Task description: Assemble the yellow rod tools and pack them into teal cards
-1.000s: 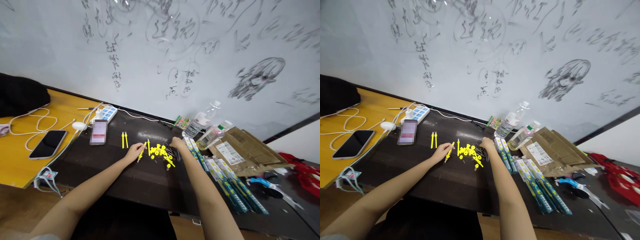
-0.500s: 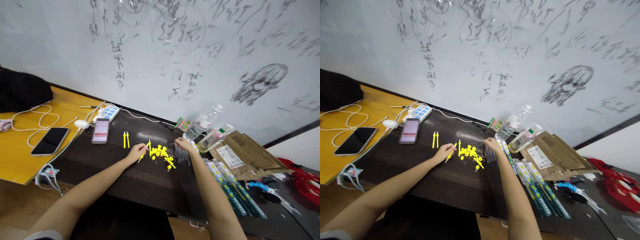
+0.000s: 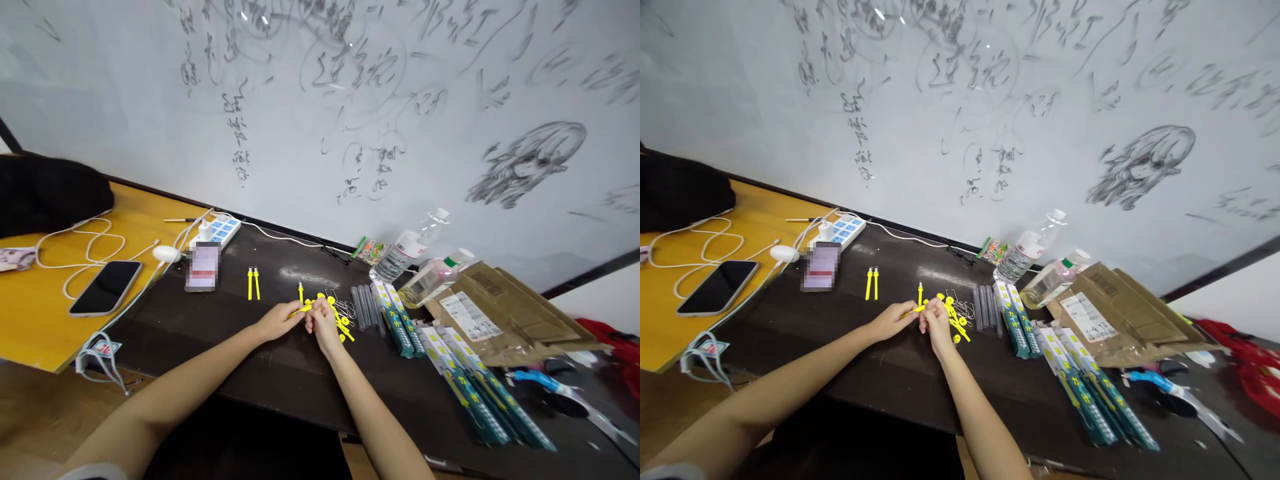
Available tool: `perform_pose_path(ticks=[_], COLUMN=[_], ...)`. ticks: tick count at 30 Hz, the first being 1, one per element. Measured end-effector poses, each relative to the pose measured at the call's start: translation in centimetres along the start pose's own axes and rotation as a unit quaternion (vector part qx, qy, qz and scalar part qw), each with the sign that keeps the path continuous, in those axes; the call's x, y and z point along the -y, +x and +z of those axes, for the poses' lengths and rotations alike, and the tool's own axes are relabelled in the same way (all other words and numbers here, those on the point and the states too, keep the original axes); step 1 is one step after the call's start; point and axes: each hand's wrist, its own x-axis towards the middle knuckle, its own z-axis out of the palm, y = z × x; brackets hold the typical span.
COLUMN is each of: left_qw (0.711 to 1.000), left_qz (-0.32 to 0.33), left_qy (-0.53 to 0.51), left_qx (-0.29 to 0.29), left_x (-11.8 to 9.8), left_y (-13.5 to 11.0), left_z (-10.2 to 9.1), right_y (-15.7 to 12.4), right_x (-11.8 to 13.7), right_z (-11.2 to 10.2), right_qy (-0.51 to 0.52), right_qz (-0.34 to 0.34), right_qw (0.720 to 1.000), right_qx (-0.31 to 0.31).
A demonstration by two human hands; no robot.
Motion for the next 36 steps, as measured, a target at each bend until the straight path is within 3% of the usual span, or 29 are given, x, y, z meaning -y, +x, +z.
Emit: perform_pose_path(ticks=[4,9,16,19,22,29,36], left_qw=[0.998,0.999,0.999,0.997,0.992,0.989,0.994], left_qz=[0.023,0.006,0.001,0.025,0.044,0.033,0.002], left_qy=[0.050,0.032,0.029,0.074,0.116,0.143,0.108], left_qx=[0.034,0.003,-0.014,0.003,0.026,0.034,0.028], left_x=[-0.7,-0.2,0.4,0.3,0.4,0.6,-0.1], left_y=[0.1,0.3,0.4,0.2,0.1,0.1,0.1], left_z=[-0.5,-0.5,-0.5,-0.6,-0.4,-0.5,-0.7], right_y=[-0.3,-0.4,-1.2,-1.3,-1.2,-1.1,-0.8], right_x=[-0.2,0.1,0.0,0.2,0.3,0.3,0.6], right_z=[-0.5,-0.9,-0.3,-0.3,-0.6,-0.8,-0.9], right_qy=[-0.022,-0.107,-0.279,-0.305,-0.318,-0.336,-0.205], right_qz=[0.004,0.002,-0.058,-0.085,-0.110,-0.119,-0.065], right_qw=[1.000,0.994,0.956,0.948,0.942,0.934,0.977], right_qx=[0.000,0.025,0.075,0.046,0.011,0.004,-0.015])
